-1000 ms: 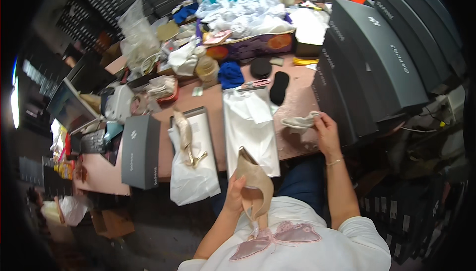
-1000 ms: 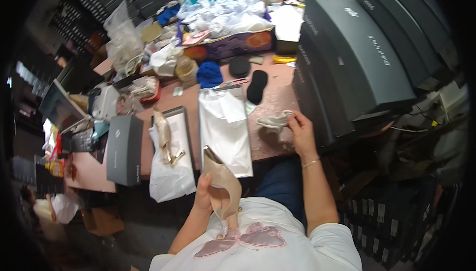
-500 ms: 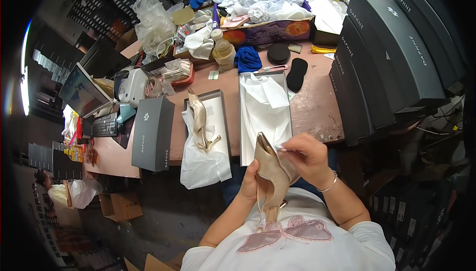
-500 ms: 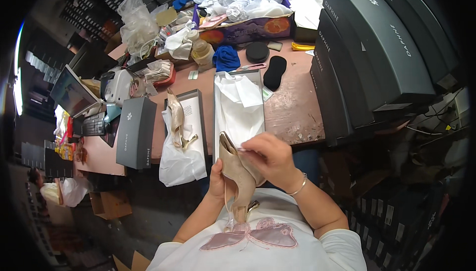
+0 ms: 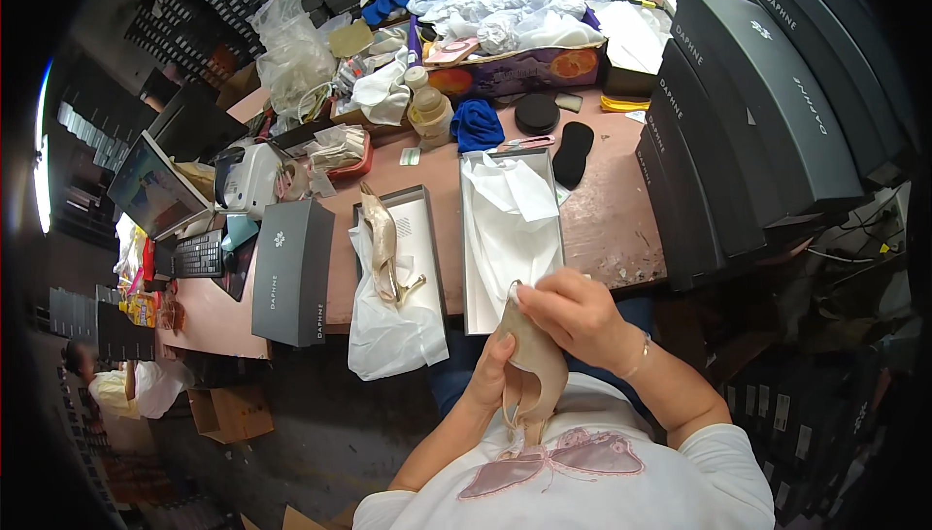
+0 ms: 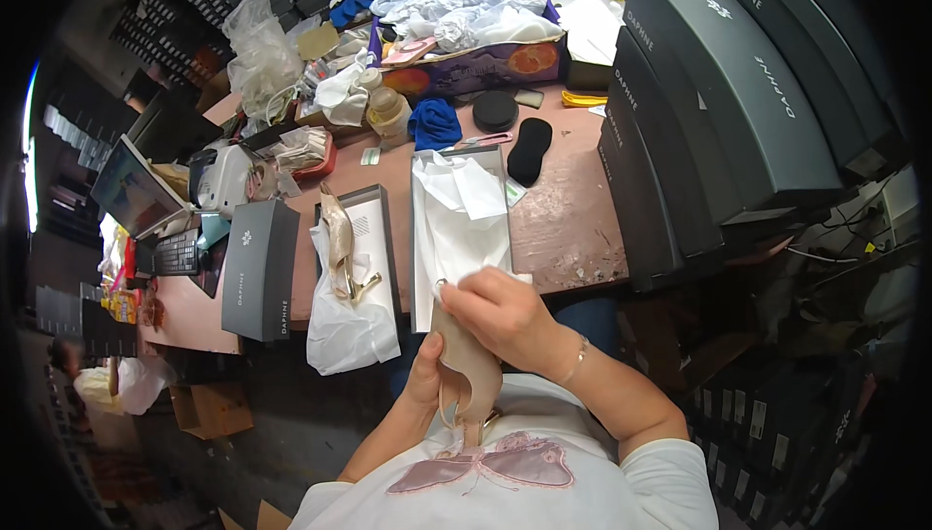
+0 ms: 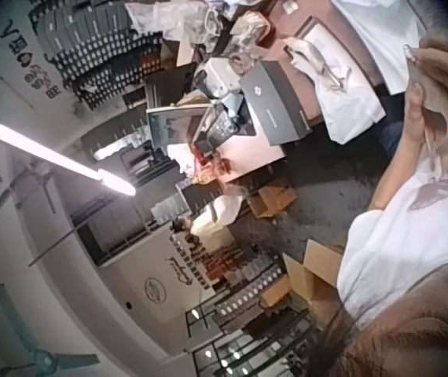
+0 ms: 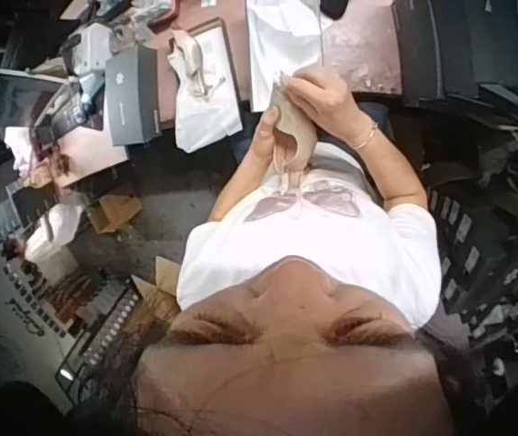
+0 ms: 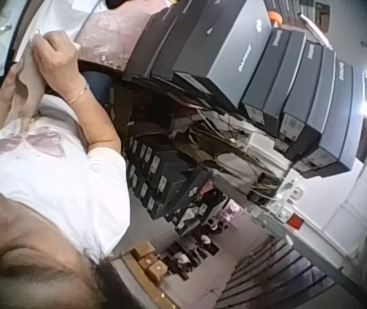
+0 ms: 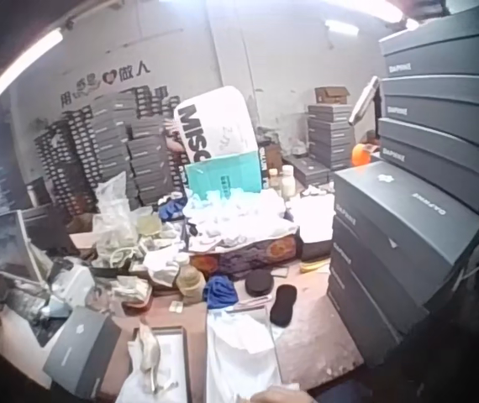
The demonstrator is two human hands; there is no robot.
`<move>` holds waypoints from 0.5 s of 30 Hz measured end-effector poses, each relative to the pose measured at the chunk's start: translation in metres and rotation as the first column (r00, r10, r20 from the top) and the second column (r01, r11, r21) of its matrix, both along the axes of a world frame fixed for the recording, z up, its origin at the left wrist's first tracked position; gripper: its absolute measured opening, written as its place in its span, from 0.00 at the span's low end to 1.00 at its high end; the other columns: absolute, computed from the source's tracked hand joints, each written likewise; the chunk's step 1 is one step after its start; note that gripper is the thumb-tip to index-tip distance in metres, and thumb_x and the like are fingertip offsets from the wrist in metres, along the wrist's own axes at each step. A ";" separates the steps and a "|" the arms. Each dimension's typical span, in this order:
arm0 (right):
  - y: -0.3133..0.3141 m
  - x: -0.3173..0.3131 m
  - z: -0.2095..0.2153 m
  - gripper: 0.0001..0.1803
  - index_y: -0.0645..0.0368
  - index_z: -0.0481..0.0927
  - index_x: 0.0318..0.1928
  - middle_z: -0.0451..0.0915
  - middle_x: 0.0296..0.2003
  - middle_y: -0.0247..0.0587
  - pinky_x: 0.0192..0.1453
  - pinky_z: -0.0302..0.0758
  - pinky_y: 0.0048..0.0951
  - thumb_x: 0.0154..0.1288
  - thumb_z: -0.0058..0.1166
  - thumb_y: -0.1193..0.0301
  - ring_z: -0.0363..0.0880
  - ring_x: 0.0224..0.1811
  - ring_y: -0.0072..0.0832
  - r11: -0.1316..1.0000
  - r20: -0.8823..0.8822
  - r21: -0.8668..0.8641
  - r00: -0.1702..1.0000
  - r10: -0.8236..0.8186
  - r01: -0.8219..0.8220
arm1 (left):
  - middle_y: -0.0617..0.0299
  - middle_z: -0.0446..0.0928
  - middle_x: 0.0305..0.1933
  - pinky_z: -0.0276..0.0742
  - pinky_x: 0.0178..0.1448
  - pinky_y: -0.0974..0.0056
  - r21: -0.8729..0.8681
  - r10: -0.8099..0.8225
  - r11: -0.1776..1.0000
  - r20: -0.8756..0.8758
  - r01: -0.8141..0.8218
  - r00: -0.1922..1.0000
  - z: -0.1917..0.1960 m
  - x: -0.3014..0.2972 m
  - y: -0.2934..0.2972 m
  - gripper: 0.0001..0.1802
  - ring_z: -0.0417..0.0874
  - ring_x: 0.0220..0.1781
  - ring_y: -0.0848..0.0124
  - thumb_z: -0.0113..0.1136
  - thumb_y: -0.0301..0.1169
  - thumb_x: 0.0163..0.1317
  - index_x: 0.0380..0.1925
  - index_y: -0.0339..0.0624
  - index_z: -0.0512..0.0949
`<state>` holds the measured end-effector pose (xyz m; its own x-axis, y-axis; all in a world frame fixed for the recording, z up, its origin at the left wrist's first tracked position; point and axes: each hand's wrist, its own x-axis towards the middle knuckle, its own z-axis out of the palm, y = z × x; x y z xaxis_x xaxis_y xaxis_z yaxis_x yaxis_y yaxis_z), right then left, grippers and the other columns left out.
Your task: Inspecting a pair of gold high-heeled shoes and preparing them for packing into a shoebox with tissue paper.
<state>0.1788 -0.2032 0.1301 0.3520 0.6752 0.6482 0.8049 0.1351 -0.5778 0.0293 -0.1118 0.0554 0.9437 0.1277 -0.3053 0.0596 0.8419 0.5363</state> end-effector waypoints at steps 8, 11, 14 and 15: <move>0.015 0.016 -0.001 0.13 0.61 0.81 0.41 0.76 0.29 0.40 0.30 0.74 0.31 0.53 0.62 0.80 0.76 0.28 0.33 0.999 0.027 -0.036 0.999 0.031 -0.030 | 0.51 0.71 0.59 0.76 0.62 0.55 0.059 -0.090 0.994 0.015 0.089 0.996 0.001 0.004 0.000 0.45 0.75 0.60 0.59 0.60 0.57 0.58 0.65 0.38 0.59; 0.000 0.008 0.002 0.12 0.61 0.82 0.40 0.76 0.29 0.39 0.30 0.74 0.30 0.53 0.62 0.79 0.76 0.28 0.33 0.998 0.038 -0.050 0.999 -0.021 0.023 | 0.48 0.66 0.65 0.73 0.64 0.50 -0.052 -0.051 0.997 0.016 0.051 0.999 0.000 -0.004 -0.005 0.49 0.72 0.64 0.54 0.60 0.59 0.57 0.69 0.40 0.54; -0.014 0.003 -0.004 0.11 0.60 0.82 0.38 0.76 0.30 0.39 0.31 0.75 0.29 0.52 0.62 0.79 0.77 0.29 0.33 0.998 0.007 -0.060 1.000 0.002 -0.001 | 0.45 0.66 0.64 0.69 0.68 0.49 -0.591 0.036 0.806 0.102 0.031 0.994 0.003 -0.002 -0.025 0.47 0.72 0.63 0.56 0.60 0.56 0.59 0.67 0.34 0.56; -0.016 0.004 -0.009 0.10 0.60 0.82 0.38 0.76 0.30 0.40 0.33 0.76 0.29 0.52 0.61 0.79 0.77 0.30 0.33 0.997 -0.036 -0.077 0.999 -0.003 0.001 | 0.42 0.63 0.67 0.68 0.69 0.43 -0.657 -0.090 0.727 0.195 0.198 0.977 -0.003 -0.006 -0.028 0.49 0.71 0.64 0.49 0.62 0.56 0.57 0.69 0.37 0.54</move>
<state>0.1826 -0.2194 0.1213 0.3757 0.7219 0.5811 0.7835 0.0875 -0.6153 0.0235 -0.1394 0.0527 0.9721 -0.2001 -0.1224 0.1810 0.9718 -0.1511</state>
